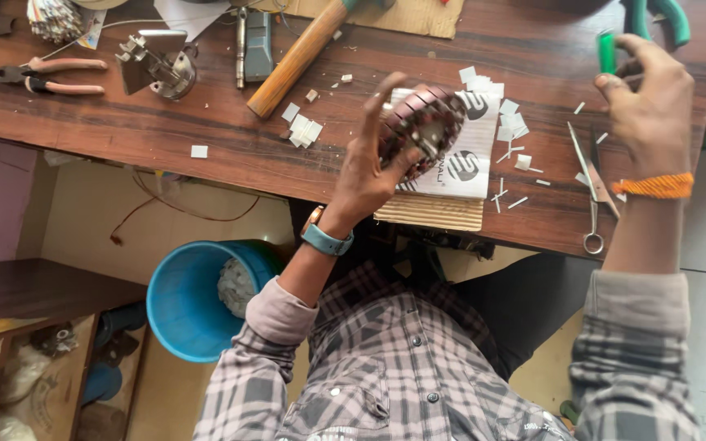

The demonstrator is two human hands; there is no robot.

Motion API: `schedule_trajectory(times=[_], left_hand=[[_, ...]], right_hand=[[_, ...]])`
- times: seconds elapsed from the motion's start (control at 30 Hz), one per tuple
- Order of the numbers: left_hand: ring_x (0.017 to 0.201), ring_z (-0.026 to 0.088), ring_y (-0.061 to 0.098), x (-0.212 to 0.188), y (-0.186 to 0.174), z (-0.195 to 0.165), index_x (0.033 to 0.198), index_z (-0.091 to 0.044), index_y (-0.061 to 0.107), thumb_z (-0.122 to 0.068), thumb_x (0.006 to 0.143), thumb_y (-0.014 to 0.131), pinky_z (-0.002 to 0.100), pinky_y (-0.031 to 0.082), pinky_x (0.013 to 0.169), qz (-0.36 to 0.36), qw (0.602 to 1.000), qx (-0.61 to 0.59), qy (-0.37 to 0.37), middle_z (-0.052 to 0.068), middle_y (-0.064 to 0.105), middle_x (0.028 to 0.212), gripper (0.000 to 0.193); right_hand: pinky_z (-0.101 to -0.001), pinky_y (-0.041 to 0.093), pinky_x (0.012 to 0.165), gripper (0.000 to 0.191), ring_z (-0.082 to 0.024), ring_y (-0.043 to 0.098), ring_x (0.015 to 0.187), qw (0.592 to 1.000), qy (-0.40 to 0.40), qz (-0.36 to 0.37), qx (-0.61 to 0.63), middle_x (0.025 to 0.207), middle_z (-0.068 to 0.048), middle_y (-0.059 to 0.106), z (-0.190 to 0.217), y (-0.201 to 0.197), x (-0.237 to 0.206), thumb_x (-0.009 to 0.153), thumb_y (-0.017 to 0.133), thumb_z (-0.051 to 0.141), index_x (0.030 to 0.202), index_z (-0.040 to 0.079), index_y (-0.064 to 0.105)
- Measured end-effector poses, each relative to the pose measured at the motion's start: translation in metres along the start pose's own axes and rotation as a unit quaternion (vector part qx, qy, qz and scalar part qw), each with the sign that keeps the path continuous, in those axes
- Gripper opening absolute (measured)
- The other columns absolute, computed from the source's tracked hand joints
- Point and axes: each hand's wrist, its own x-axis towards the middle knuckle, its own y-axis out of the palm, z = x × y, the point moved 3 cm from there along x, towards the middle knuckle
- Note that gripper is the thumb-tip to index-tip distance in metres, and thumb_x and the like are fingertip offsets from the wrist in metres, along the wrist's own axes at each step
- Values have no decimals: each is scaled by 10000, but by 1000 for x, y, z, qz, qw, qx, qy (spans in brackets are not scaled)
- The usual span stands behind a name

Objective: The person works on a motor armature at a workbench, fitting small white wedge pieces into the slots around the rotor and using a green-handled screwdriver to press and adjust them. They rotate the armature to reach different sections, then pick up scissors and cut small strips from a sheet of material.

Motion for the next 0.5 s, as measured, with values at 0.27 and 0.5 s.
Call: schedule_trajectory(times=[0.27,0.5], left_hand=[[1177,187,693,5,21,-10,1549,-188,374,-43,957,761,332,613,993,110,983,42,139,99,603,1432,722],[900,163,707,4,17,-10,1323,-127,642,-70,894,836,309,633,796,59,989,97,100,25,700,1057,474]], right_hand=[[-389,659,850,232,-277,773,975,896,-44,-83,434,1081,-184,709,86,-24,-103,1108,673,73,1239,-30,512],[-339,670,928,224,-284,758,1073,906,-176,-62,381,1129,-222,720,108,7,-136,1134,650,91,1267,-18,507]])
